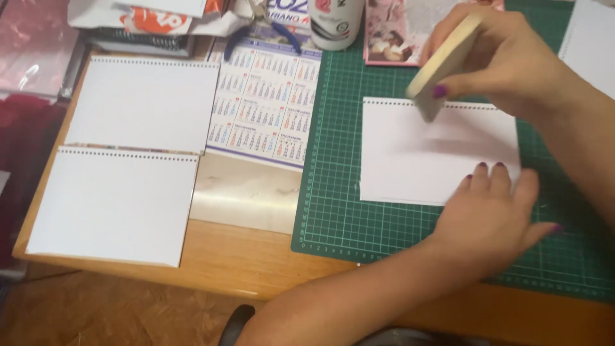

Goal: Assembling notebook covers by applying glue and attaching paper sheets on a cutting mat.

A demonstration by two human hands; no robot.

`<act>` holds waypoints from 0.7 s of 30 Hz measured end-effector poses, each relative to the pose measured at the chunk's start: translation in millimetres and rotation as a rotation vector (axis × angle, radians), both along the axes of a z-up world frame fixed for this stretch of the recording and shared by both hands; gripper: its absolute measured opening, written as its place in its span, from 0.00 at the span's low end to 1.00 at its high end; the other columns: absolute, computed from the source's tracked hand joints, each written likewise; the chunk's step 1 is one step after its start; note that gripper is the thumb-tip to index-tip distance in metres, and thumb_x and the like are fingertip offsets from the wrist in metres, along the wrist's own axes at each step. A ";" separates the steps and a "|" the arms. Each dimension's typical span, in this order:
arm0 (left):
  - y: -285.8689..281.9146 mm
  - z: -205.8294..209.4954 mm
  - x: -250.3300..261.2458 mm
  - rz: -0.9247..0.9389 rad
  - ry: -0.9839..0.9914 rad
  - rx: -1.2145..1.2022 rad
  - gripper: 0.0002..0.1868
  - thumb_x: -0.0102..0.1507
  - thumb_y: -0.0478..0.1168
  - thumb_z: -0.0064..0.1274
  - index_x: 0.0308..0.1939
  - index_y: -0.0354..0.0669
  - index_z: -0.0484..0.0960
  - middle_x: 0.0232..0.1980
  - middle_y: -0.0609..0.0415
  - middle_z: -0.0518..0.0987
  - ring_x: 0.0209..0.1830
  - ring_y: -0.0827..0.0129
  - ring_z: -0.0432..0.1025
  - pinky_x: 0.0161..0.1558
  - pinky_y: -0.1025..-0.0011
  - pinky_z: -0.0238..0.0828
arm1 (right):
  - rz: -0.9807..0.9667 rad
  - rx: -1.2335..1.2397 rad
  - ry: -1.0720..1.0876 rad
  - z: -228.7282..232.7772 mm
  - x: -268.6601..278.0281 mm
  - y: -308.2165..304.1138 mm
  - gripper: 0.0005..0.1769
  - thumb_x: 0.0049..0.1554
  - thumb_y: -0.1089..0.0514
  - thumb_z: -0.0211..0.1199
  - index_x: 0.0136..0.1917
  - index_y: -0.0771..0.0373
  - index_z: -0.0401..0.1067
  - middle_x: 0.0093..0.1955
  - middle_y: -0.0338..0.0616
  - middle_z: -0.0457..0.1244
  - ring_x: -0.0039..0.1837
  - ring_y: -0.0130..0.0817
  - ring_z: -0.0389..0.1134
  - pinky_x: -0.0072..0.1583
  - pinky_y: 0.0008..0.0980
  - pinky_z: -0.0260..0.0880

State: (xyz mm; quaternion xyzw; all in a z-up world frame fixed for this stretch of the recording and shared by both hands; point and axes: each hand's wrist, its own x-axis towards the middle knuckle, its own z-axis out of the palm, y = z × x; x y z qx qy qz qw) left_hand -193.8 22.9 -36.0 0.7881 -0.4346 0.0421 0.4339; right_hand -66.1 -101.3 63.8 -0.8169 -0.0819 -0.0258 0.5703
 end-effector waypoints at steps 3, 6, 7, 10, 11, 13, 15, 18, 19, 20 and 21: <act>9.3 11.4 11.6 -0.109 0.088 -0.014 0.27 0.63 0.48 0.50 0.58 0.30 0.70 0.54 0.33 0.73 0.52 0.35 0.67 0.52 0.46 0.65 | 0.127 0.380 0.013 -7.3 -3.9 -26.3 0.25 0.53 0.59 0.71 0.62 0.52 0.67 0.53 0.36 0.68 0.53 0.25 0.68 0.51 0.22 0.70; 13.2 10.2 18.4 -0.151 -0.047 -0.064 0.17 0.64 0.36 0.50 0.56 0.34 0.72 0.47 0.40 0.74 0.44 0.42 0.69 0.49 0.51 0.65 | 0.163 0.671 0.040 -9.6 -14.5 -29.4 0.20 0.59 0.47 0.73 0.59 0.51 0.69 0.45 0.44 0.64 0.49 0.35 0.63 0.57 0.34 0.61; 14.0 12.9 22.4 -0.161 -0.058 -0.073 0.17 0.64 0.36 0.50 0.56 0.34 0.72 0.47 0.40 0.74 0.44 0.42 0.69 0.49 0.51 0.65 | 0.157 0.661 0.027 -5.3 -19.7 -30.6 0.20 0.59 0.47 0.73 0.59 0.51 0.69 0.45 0.44 0.64 0.49 0.35 0.63 0.57 0.34 0.61; 21.3 20.4 30.5 -0.315 0.064 -0.039 0.23 0.53 0.22 0.48 0.52 0.37 0.74 0.43 0.43 0.68 0.39 0.42 0.66 0.32 0.47 0.60 | 0.079 0.721 0.020 0.2 -34.3 -36.7 0.20 0.60 0.39 0.73 0.57 0.48 0.73 0.42 0.35 0.59 0.48 0.29 0.58 0.56 0.31 0.58; 25.9 23.6 30.4 -0.350 0.078 -0.011 0.13 0.60 0.28 0.47 0.48 0.42 0.75 0.42 0.47 0.71 0.36 0.44 0.69 0.28 0.48 0.60 | 0.027 0.752 0.019 -0.8 -39.4 -41.8 0.21 0.60 0.38 0.73 0.58 0.48 0.72 0.42 0.34 0.58 0.47 0.29 0.56 0.55 0.30 0.57; 36.3 32.0 29.8 -0.388 0.092 0.020 0.05 0.66 0.34 0.46 0.44 0.46 0.76 0.40 0.50 0.74 0.33 0.47 0.72 0.24 0.48 0.61 | -0.028 0.784 0.017 -1.4 -51.1 -51.4 0.22 0.59 0.37 0.74 0.58 0.48 0.72 0.42 0.33 0.56 0.45 0.29 0.53 0.54 0.28 0.56; 47.2 42.8 29.5 -0.339 0.020 0.070 0.11 0.71 0.48 0.44 0.39 0.47 0.74 0.35 0.53 0.82 0.34 0.47 0.76 0.27 0.47 0.63 | -0.168 0.711 0.035 -0.2 -63.7 -60.6 0.22 0.62 0.37 0.68 0.61 0.50 0.70 0.41 0.32 0.54 0.44 0.27 0.51 0.50 0.28 0.55; 71.7 26.7 77.4 -0.223 -0.083 0.150 0.12 0.67 0.45 0.49 0.54 0.59 0.80 0.37 0.55 0.87 0.33 0.48 0.80 0.27 0.48 0.66 | -0.334 0.589 0.168 -1.7 -85.0 -68.1 0.25 0.63 0.55 0.57 0.73 0.59 0.67 0.45 0.40 0.66 0.49 0.27 0.69 0.52 0.31 0.71; 83.1 32.9 98.6 -0.234 -0.081 0.151 0.12 0.67 0.45 0.49 0.54 0.59 0.80 0.37 0.55 0.87 0.33 0.48 0.80 0.27 0.48 0.66 | -0.345 0.591 0.169 -5.6 -90.1 -68.7 0.25 0.63 0.55 0.57 0.73 0.59 0.67 0.45 0.40 0.66 0.49 0.27 0.69 0.52 0.31 0.71; 94.1 39.3 120.2 -0.056 -0.061 0.189 0.12 0.68 0.54 0.47 0.38 0.55 0.77 0.28 0.51 0.82 0.28 0.45 0.76 0.27 0.49 0.65 | -0.368 0.600 0.234 -9.2 -95.1 -69.1 0.28 0.61 0.59 0.54 0.75 0.57 0.65 0.51 0.37 0.66 0.50 0.26 0.68 0.51 0.33 0.70; 104.9 46.8 144.5 0.127 -0.047 0.225 0.28 0.68 0.63 0.45 0.21 0.51 0.75 0.20 0.48 0.78 0.24 0.42 0.73 0.28 0.49 0.63 | -0.385 0.608 0.295 -11.6 -96.8 -69.6 0.32 0.58 0.62 0.51 0.76 0.54 0.63 0.57 0.35 0.65 0.52 0.25 0.68 0.49 0.35 0.69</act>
